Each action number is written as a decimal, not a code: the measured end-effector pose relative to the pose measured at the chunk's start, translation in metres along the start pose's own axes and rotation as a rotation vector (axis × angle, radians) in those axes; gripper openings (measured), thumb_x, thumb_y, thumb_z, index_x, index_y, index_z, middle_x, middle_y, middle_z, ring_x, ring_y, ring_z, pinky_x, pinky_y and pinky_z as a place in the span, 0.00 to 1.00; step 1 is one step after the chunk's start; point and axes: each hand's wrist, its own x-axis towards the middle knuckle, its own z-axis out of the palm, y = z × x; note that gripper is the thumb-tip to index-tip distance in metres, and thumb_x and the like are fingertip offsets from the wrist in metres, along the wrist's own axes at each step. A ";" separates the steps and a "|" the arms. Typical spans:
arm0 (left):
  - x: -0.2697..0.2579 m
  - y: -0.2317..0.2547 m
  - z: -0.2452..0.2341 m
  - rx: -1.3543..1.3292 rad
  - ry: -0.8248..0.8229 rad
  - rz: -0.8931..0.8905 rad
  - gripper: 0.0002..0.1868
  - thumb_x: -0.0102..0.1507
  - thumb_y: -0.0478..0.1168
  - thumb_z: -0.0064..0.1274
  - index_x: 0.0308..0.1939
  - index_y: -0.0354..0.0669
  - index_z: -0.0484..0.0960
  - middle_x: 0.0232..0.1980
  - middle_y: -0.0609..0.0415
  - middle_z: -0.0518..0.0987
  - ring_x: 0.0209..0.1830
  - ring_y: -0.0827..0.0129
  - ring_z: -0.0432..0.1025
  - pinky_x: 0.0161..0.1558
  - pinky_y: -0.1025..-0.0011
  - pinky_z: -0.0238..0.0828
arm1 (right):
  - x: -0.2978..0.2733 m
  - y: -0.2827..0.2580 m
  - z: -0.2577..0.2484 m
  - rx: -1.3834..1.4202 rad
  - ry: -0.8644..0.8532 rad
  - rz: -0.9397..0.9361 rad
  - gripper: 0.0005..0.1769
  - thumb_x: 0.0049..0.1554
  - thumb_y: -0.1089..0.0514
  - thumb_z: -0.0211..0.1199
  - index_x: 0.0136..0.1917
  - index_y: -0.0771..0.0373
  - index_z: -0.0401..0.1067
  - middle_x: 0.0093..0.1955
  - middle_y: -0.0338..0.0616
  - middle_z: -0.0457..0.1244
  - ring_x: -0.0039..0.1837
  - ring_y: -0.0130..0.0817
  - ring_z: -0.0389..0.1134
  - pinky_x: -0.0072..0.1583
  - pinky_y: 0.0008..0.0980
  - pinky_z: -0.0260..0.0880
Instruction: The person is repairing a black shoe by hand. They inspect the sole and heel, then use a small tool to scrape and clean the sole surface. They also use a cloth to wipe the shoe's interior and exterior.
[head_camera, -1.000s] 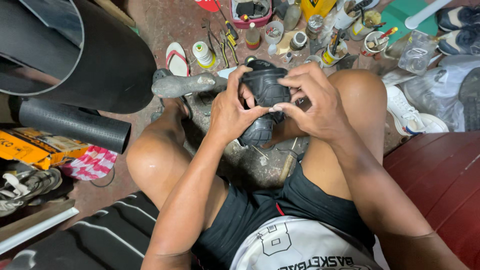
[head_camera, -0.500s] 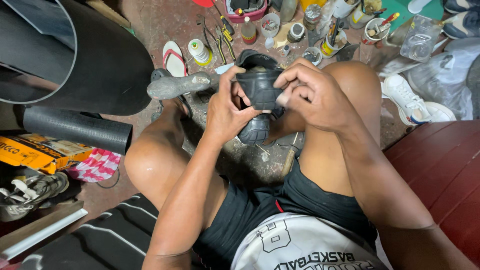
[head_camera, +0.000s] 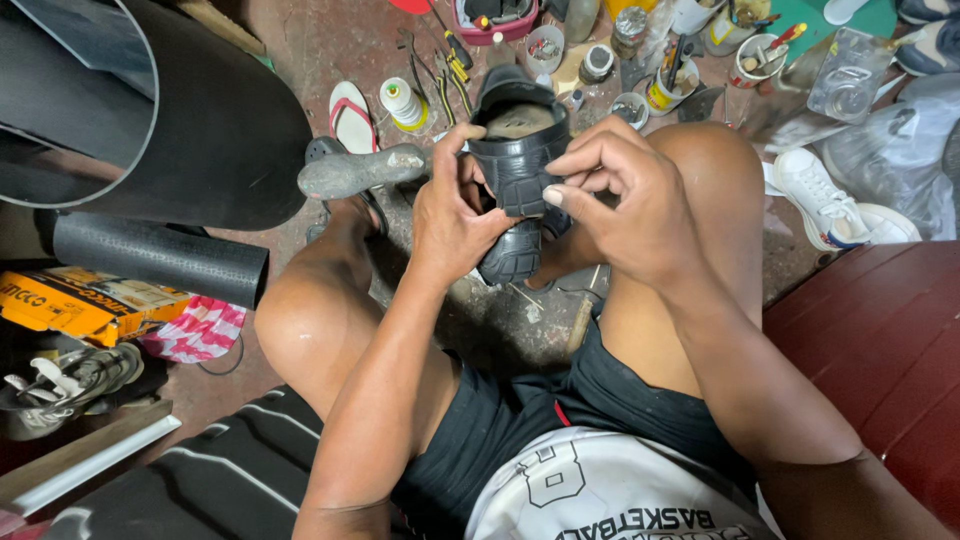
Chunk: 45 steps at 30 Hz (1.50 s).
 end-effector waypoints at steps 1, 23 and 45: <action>0.001 0.000 0.001 0.035 0.012 0.015 0.50 0.51 0.42 0.77 0.70 0.50 0.61 0.34 0.59 0.75 0.27 0.73 0.71 0.32 0.73 0.68 | 0.003 0.003 -0.002 0.088 -0.027 0.045 0.10 0.59 0.72 0.67 0.54 0.71 0.72 0.55 0.39 0.59 0.52 0.22 0.65 0.55 0.20 0.70; 0.005 0.023 -0.002 0.198 0.051 0.043 0.47 0.42 0.56 0.81 0.54 0.41 0.70 0.46 0.48 0.79 0.45 0.55 0.78 0.47 0.61 0.76 | 0.000 0.021 -0.010 0.162 -0.007 0.250 0.24 0.53 0.69 0.74 0.60 0.68 0.68 0.50 0.36 0.63 0.52 0.20 0.65 0.57 0.21 0.70; 0.006 0.029 0.007 -0.751 -0.224 -0.228 0.13 0.67 0.39 0.58 0.51 0.34 0.83 0.40 0.62 0.83 0.34 0.87 0.71 0.36 0.81 0.72 | 0.007 0.051 -0.032 0.329 -0.105 0.045 0.32 0.62 0.46 0.74 0.67 0.67 0.63 0.61 0.39 0.63 0.63 0.23 0.64 0.69 0.24 0.65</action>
